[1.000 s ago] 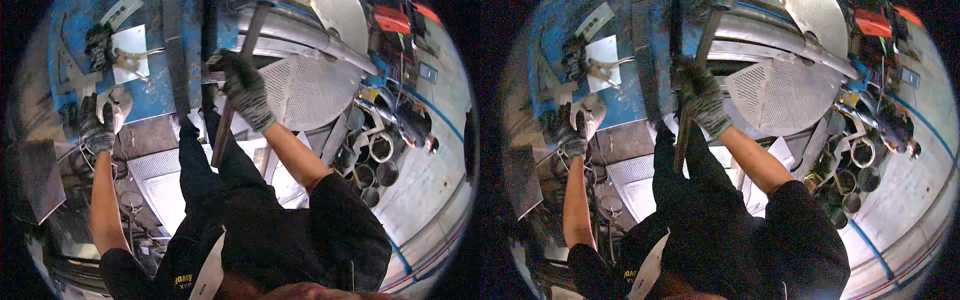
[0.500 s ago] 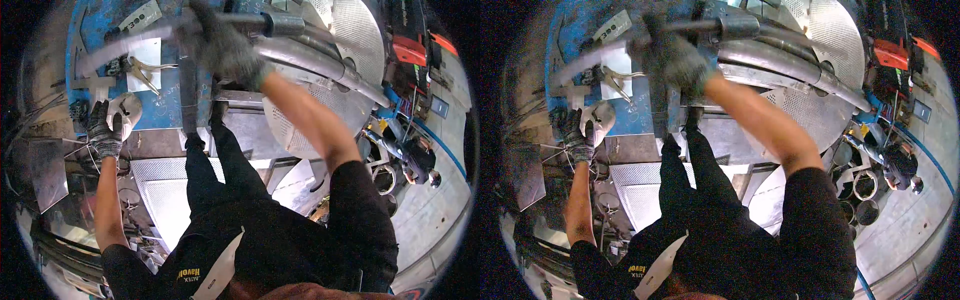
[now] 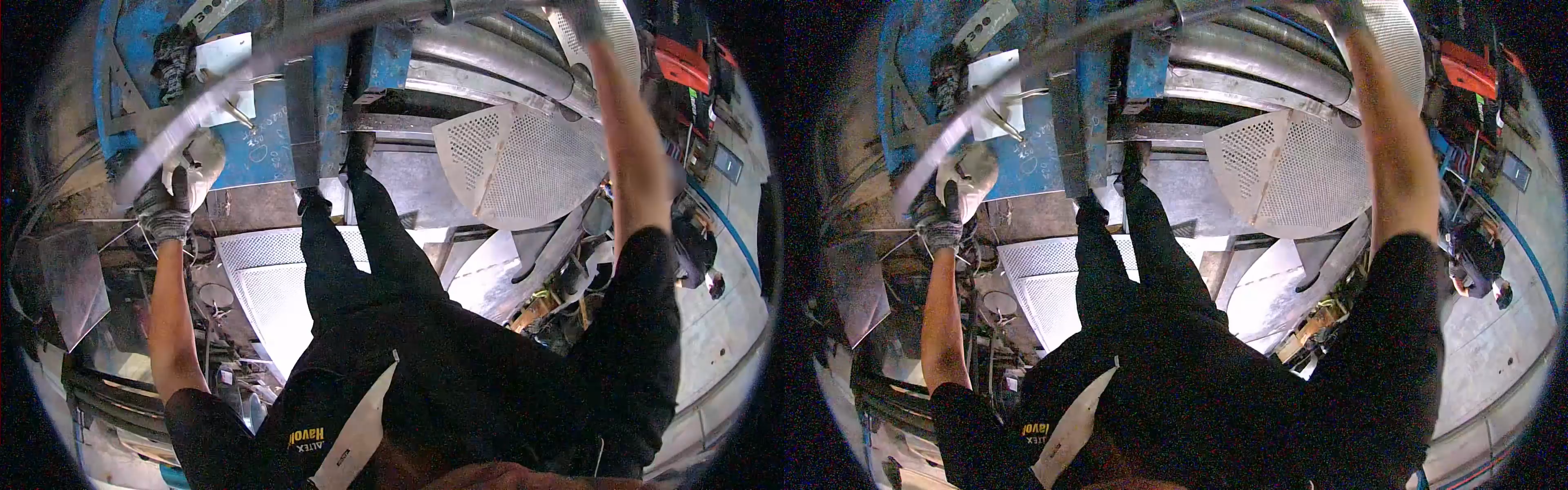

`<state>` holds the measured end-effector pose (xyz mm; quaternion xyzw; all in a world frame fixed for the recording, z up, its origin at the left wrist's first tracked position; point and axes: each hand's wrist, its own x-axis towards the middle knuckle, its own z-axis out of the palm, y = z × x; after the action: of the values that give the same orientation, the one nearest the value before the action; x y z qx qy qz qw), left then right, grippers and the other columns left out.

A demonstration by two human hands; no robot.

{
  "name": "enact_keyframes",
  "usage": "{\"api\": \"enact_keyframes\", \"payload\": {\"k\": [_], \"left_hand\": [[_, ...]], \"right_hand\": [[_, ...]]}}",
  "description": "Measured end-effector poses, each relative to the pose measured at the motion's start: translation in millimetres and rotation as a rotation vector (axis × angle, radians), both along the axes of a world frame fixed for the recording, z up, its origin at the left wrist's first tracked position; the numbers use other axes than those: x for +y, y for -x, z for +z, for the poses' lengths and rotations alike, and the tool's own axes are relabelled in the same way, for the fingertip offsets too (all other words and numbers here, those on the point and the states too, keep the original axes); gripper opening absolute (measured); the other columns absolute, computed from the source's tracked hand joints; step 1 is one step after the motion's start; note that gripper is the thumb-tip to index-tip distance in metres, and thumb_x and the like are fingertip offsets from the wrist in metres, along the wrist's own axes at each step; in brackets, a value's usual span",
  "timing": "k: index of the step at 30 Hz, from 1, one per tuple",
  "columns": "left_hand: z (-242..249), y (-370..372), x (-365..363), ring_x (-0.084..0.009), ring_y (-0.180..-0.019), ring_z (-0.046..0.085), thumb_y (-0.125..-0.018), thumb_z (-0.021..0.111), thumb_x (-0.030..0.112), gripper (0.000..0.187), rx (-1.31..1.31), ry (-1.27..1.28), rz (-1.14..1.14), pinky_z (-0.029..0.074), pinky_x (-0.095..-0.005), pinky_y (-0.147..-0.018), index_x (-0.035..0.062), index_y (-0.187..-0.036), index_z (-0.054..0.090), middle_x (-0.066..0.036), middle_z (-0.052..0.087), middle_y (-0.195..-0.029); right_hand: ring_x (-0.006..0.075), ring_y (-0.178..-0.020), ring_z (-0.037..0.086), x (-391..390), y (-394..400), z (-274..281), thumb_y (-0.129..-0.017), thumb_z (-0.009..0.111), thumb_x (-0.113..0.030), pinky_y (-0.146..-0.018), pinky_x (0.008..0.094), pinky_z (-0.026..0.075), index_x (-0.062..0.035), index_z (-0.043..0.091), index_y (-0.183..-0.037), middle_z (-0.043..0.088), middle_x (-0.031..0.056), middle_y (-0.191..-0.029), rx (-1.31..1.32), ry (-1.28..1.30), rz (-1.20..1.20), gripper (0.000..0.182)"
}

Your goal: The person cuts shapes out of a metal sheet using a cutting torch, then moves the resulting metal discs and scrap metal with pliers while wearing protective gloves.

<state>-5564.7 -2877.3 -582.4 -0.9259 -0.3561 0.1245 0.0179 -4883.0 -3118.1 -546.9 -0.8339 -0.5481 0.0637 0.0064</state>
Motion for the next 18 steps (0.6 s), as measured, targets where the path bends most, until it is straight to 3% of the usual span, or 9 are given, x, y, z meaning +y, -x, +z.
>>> {"api": "enact_keyframes", "payload": {"k": [1,3,5,7,9,10,12,14,18], "left_hand": [[-28.8,24.4,7.1,-0.0368,-0.135,0.053,-0.095,0.064,0.041,0.051,-0.247,-0.049,-0.058,0.031,-0.0516,-0.12,0.0105,-0.136,0.065,-0.017,0.062,-0.139],[-33.3,32.1,3.6,-0.0367,-0.134,0.053,-0.094,0.064,0.043,0.053,-0.282,0.015,0.013,0.033,-0.0511,-0.12,0.0109,-0.136,0.064,-0.017,0.062,-0.14],[-41.1,37.5,7.2,-0.0379,-0.134,0.053,-0.093,0.062,0.05,0.06,-0.252,-0.043,-0.045,0.038,-0.0494,-0.117,0.0118,-0.139,0.063,-0.018,0.061,-0.141],[-48.3,45.5,10.9,-0.0402,-0.144,0.042,-0.098,0.057,0.054,0.063,-0.122,-0.01,-0.027,0.021,-0.0541,-0.125,0.011,-0.144,0.058,-0.018,0.052,-0.151],[-34.8,34.2,13.0,-0.0405,-0.143,0.043,-0.098,0.053,0.06,0.067,-0.036,-0.149,-0.135,0.021,-0.0552,-0.125,0.0126,-0.145,0.058,-0.019,0.053,-0.15],[-41.7,39.7,11.6,-0.04,-0.14,0.045,-0.097,0.053,0.06,0.065,-0.186,-0.124,-0.135,0.022,-0.0563,-0.124,0.0141,-0.142,0.061,-0.019,0.056,-0.146],[-23.4,26.7,11.2,-0.0389,-0.134,0.051,-0.097,0.054,0.058,0.06,-0.066,-0.174,-0.171,0.024,-0.0562,-0.123,0.0149,-0.137,0.066,-0.018,0.061,-0.139],[-26.9,27.7,14.8,-0.0381,-0.132,0.053,-0.097,0.054,0.057,0.058,-0.142,-0.222,-0.205,0.025,-0.056,-0.123,0.0147,-0.135,0.067,-0.017,0.063,-0.136],[-29.0,32.6,8.7,-0.0381,-0.132,0.054,-0.097,0.057,0.052,0.056,-0.206,-0.128,-0.136,0.027,-0.0549,-0.121,0.0112,-0.134,0.066,-0.017,0.064,-0.135]], "right_hand": [[0.0261,-0.122,0.062,-42.0,15.3,2.7,-0.103,0.053,-0.03,-0.099,0.037,0.052,-0.0033,0.061,-0.129,0.064,0.0128,-0.133,0.022,0.0,-0.007,0.039],[0.0195,-0.129,0.059,-122.9,71.0,0.0,-0.105,0.054,-0.017,-0.101,0.0316,0.052,-0.002,0.054,-0.142,0.059,0.0093,-0.144,0.055,-0.086,-0.048,0.04],[0.0232,-0.121,0.06,-165.5,149.7,-11.4,-0.102,0.058,-0.015,-0.098,0.0342,0.052,-0.0017,0.051,-0.144,0.06,0.0121,-0.138,0.021,-0.187,-0.228,0.045],[0.0269,-0.113,0.061,-175.2,248.7,-12.2,-0.098,0.062,-0.013,-0.095,0.0368,0.051,-0.0013,0.049,-0.146,0.062,0.0148,-0.132,0.107,-0.297,-0.405,0.051],[0.0333,-0.108,0.061,-162.2,344.5,-14.9,-0.095,0.063,-0.015,-0.093,0.0419,0.051,-0.0006,0.044,-0.147,0.062,0.0215,-0.126,0.418,-0.318,-0.606,0.056],[0.0361,-0.112,0.06,-157.4,382.9,-37.0,-0.096,0.061,-0.016,-0.095,0.0442,0.049,-0.0002,0.039,-0.15,0.059,0.0243,-0.128,0.359,-0.447,-0.512,0.06],[0.0399,-0.126,0.053,-106.3,448.5,-13.7,-0.099,0.058,-0.017,-0.109,0.0462,0.041,-0.0004,0.037,-0.152,0.051,0.0269,-0.141,0.621,-0.265,-0.494,0.06],[0.0438,-0.122,0.056,-22.3,459.8,14.2,-0.1,0.059,-0.022,-0.106,0.0508,0.043,-0.001,0.037,-0.153,0.053,0.0283,-0.138,0.904,-0.445,-0.476,0.061],[0.0472,-0.102,0.068,125.1,408.0,-2.5,-0.099,0.06,-0.033,-0.083,0.054,0.055,-0.0071,0.042,-0.15,0.066,0.0301,-0.116,0.79,-0.319,-0.24,0.06]]}}
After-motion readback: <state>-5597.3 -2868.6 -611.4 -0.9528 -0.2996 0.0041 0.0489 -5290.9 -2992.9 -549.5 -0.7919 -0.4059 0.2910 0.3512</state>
